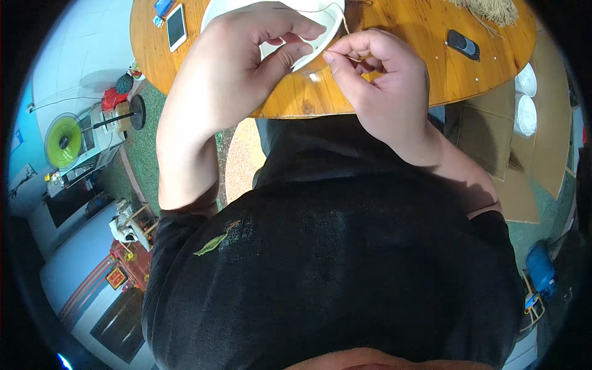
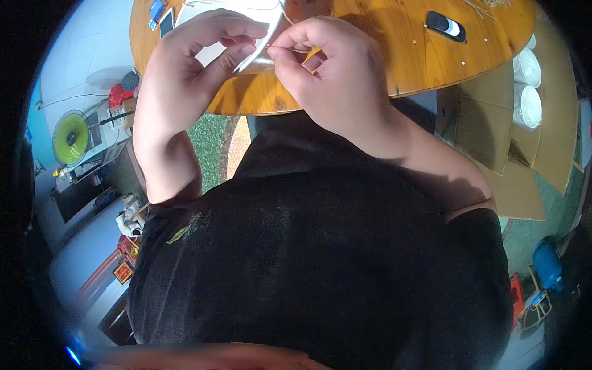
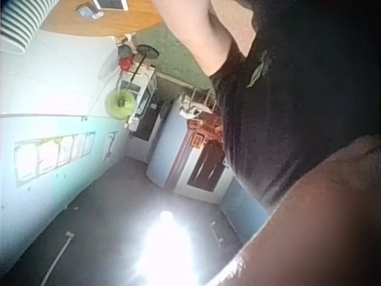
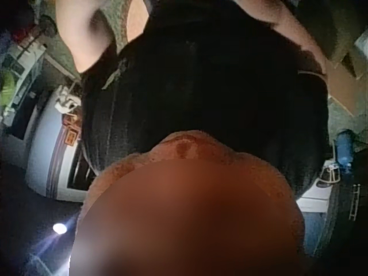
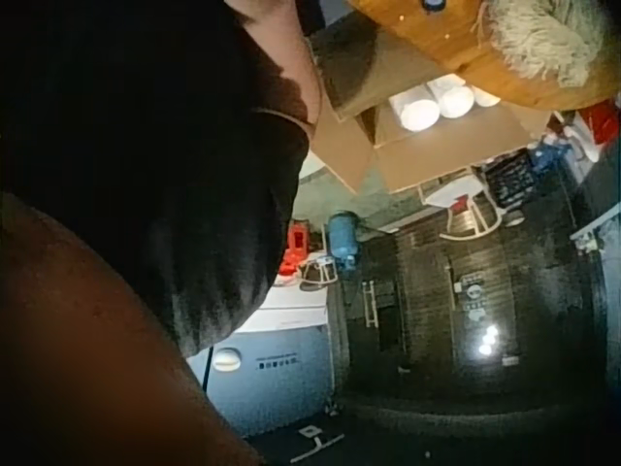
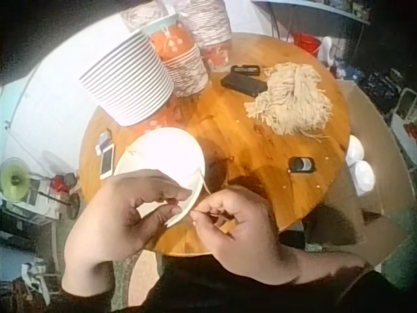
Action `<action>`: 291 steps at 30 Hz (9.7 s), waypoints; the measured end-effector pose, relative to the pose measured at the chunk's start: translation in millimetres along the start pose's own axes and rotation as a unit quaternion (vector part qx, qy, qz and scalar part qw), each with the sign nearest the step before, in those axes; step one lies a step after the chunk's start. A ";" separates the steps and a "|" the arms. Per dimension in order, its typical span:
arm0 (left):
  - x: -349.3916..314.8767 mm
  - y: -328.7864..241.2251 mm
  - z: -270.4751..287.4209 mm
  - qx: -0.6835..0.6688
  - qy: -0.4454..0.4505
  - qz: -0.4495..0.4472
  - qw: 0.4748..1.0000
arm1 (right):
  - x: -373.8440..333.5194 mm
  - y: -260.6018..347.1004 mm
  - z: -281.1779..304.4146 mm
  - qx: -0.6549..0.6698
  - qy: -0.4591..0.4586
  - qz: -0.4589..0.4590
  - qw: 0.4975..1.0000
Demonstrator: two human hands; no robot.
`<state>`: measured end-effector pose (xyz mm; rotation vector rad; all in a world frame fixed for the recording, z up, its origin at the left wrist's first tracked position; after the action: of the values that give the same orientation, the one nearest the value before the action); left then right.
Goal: Attaching plastic handles to decorative bowls by threading the ends through holes and securing them.
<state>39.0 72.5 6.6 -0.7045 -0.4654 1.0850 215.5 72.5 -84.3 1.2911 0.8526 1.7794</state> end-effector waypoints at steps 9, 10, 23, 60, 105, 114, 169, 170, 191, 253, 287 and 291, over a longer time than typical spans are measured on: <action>15.0 5.2 -2.0 0.032 0.075 -0.030 0.996 | -0.7 -1.4 -1.5 0.006 -0.009 -0.011 1.000; 14.1 6.1 -3.5 0.031 0.075 -0.031 0.996 | -1.8 -2.8 -1.8 0.017 -0.009 -0.019 1.000; 8.4 11.1 -8.7 -0.106 0.019 -0.176 0.979 | 1.3 -4.6 2.8 0.220 -0.014 0.062 0.973; -3.8 -15.1 -18.3 0.069 -0.110 -0.271 0.954 | 1.7 -5.8 15.6 0.324 0.041 -0.170 0.930; 1.1 16.9 -22.7 -0.281 0.029 0.063 0.957 | 3.7 9.0 24.3 -0.120 -0.068 0.208 0.968; 1.6 13.2 -19.4 0.014 -0.108 0.061 0.992 | -7.4 8.1 30.3 -0.001 0.025 0.140 0.990; 1.8 -32.5 -19.7 -0.130 -0.085 -0.022 0.988 | 10.2 -8.7 44.0 0.280 0.147 -0.235 0.919; 8.5 -17.0 -26.4 -0.128 -0.090 -0.019 0.988 | 10.9 -7.1 42.5 0.295 0.152 -0.231 0.915; 15.2 8.5 -41.7 -0.167 -0.159 -0.500 0.834 | 9.9 -10.6 42.0 0.301 0.216 -0.215 0.903; 0.4 4.6 -26.8 -0.238 -0.016 0.124 0.963 | -1.5 -25.9 24.5 0.124 -0.001 0.066 0.990; -38.7 -23.6 -3.0 -0.317 -0.383 -0.343 0.797 | -41.8 -31.1 21.1 0.529 0.170 -0.238 0.797; -29.6 -34.6 2.1 -0.395 -0.264 -0.353 0.806 | -33.5 -22.8 19.3 0.596 0.160 -0.244 0.748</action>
<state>47.6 36.0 32.7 -0.8278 -1.5893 0.3037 245.0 55.8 -113.7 1.2202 2.5114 0.9169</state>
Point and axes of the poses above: each hand's wrist, its own x-axis towards the middle knuckle, its own z-axis out of the back of the hand, y = z × x, the point moved 4 cm from there along x, towards the middle knuckle, and after that the axes turned 9 degrees about -x, right-handed, at the moved point
